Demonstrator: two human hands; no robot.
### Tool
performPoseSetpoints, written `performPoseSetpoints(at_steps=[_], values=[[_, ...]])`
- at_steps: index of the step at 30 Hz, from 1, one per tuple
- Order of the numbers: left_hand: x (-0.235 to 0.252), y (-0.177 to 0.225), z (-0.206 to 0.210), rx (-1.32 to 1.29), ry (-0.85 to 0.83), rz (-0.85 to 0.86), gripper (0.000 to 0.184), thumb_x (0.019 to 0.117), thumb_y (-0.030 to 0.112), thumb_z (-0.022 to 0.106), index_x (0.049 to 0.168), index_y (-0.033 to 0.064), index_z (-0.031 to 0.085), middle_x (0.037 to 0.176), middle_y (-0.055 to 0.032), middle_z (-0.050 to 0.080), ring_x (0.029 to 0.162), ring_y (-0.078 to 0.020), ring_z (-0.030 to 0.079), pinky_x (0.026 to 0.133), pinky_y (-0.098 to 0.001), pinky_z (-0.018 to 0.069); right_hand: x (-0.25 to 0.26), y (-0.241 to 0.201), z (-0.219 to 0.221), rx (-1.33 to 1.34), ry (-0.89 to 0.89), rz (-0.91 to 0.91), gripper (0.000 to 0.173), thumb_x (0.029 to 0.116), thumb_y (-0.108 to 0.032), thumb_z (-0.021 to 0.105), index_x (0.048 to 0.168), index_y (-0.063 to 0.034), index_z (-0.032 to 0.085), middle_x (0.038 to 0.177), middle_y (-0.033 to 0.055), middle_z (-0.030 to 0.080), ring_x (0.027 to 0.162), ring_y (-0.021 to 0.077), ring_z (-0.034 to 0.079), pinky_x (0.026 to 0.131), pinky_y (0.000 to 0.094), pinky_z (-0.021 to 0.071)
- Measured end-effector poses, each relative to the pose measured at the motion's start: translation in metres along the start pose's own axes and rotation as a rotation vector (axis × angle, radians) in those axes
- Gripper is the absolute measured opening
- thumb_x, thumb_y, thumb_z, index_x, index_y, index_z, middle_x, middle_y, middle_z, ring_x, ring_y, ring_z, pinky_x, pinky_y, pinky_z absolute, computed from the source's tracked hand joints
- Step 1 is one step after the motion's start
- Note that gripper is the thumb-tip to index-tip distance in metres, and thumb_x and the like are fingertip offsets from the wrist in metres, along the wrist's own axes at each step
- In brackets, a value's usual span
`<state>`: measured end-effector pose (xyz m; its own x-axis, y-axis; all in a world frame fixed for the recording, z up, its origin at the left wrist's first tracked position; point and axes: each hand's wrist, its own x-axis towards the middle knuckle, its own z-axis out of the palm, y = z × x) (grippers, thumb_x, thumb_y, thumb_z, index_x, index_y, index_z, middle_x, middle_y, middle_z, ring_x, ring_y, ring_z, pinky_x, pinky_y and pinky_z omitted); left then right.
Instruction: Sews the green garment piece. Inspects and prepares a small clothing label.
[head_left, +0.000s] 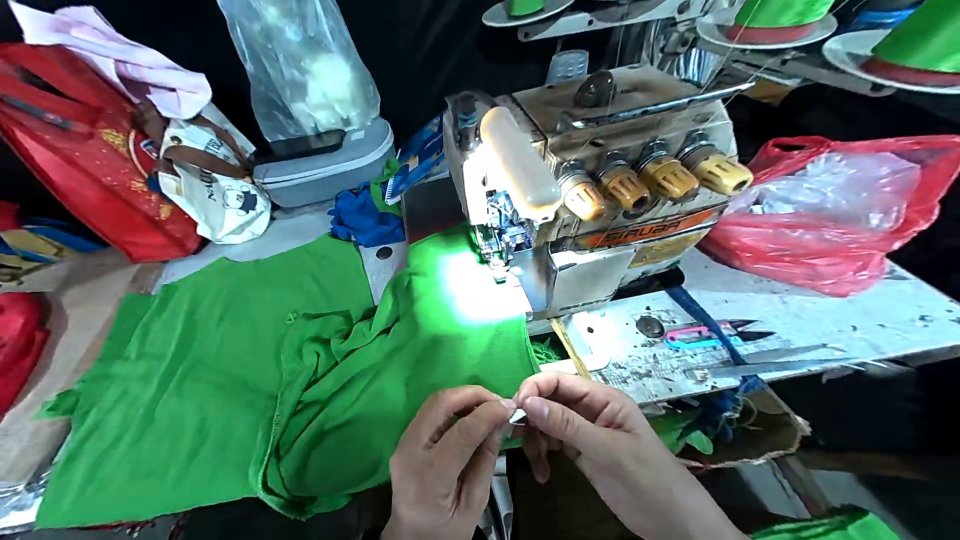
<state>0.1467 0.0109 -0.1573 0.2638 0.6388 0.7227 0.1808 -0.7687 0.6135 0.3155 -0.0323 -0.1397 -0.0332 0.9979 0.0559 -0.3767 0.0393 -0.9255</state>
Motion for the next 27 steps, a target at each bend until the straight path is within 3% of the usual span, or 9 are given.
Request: performPoseSetpoints(at_steps=[4, 5, 11, 16, 20, 24, 27], values=[[-0.003, 0.002, 0.0, 0.088, 0.002, 0.059, 0.01, 0.1025, 0.016, 0.062, 0.106, 0.0104, 0.07, 0.103, -0.0015, 0.067, 0.1, -0.0018, 0.065, 0.09, -0.0138, 0.0538, -0.003, 0.001, -0.006, -0.079, -0.076, 0.02, 0.034, 0.1048, -0.043, 0.053, 0.108, -0.0133, 0.069, 0.098, -0.0058, 0.071, 0.08, 0.0036, 0.069, 0.067, 0.0211, 0.0603], [-0.003, 0.002, 0.0, 0.105, -0.008, 0.072, 0.011, 0.1029, 0.016, 0.061, 0.107, 0.0107, 0.069, 0.102, -0.0017, 0.066, 0.099, -0.0018, 0.064, 0.089, -0.0132, 0.053, -0.003, 0.002, -0.006, -0.08, -0.099, 0.029, 0.034, 0.1039, -0.043, 0.055, 0.108, -0.0136, 0.07, 0.098, -0.0061, 0.07, 0.081, 0.0038, 0.07, 0.068, 0.0216, 0.0605], [-0.006, 0.007, 0.0, 0.118, -0.03, 0.064, 0.009, 0.1013, 0.013, 0.062, 0.106, 0.0102, 0.07, 0.105, -0.0008, 0.067, 0.1, -0.001, 0.065, 0.088, -0.0134, 0.0546, -0.006, 0.007, -0.006, -0.029, -0.063, 0.034, 0.01, 0.0991, -0.018, 0.066, 0.102, -0.0111, 0.073, 0.089, -0.0016, 0.073, 0.075, 0.0061, 0.071, 0.068, 0.0244, 0.0623], [-0.007, 0.008, 0.002, -0.008, -0.054, -0.035, 0.012, 0.1012, 0.011, 0.062, 0.108, 0.0081, 0.07, 0.108, -0.0019, 0.067, 0.098, -0.0016, 0.066, 0.086, -0.0151, 0.0565, -0.006, 0.01, -0.01, -0.11, -0.04, -0.039, 0.009, 0.0985, -0.015, 0.067, 0.1, -0.0094, 0.074, 0.087, -0.0009, 0.074, 0.072, 0.0051, 0.07, 0.066, 0.0218, 0.0614], [-0.006, 0.008, -0.003, -0.205, -0.127, -0.218, 0.018, 0.1037, 0.016, 0.058, 0.112, 0.0063, 0.07, 0.108, -0.0027, 0.07, 0.091, -0.0045, 0.068, 0.08, -0.0202, 0.0597, -0.006, 0.011, -0.014, -0.462, 0.026, -0.216, 0.012, 0.0987, -0.021, 0.067, 0.1, -0.0114, 0.074, 0.09, -0.0033, 0.072, 0.07, 0.0033, 0.068, 0.062, 0.0177, 0.06], [-0.003, 0.007, -0.003, -0.214, -0.14, -0.225, 0.015, 0.0988, 0.017, 0.068, 0.106, 0.0052, 0.073, 0.102, -0.0018, 0.072, 0.09, -0.0053, 0.07, 0.081, -0.0211, 0.0611, -0.005, 0.01, -0.014, -0.65, 0.033, -0.37, 0.011, 0.0974, -0.021, 0.067, 0.1, -0.0125, 0.073, 0.091, -0.005, 0.07, 0.076, -0.0013, 0.067, 0.066, 0.0126, 0.0582], [-0.002, 0.012, -0.003, -0.298, -0.128, -0.331, 0.012, 0.0972, 0.012, 0.068, 0.102, 0.003, 0.073, 0.098, -0.0018, 0.073, 0.085, -0.0062, 0.071, 0.077, -0.0216, 0.0624, -0.005, 0.008, -0.015, -0.635, 0.013, -0.382, 0.01, 0.0974, -0.021, 0.067, 0.102, -0.0132, 0.07, 0.093, -0.0052, 0.071, 0.078, -0.0005, 0.068, 0.069, 0.0138, 0.0591]])
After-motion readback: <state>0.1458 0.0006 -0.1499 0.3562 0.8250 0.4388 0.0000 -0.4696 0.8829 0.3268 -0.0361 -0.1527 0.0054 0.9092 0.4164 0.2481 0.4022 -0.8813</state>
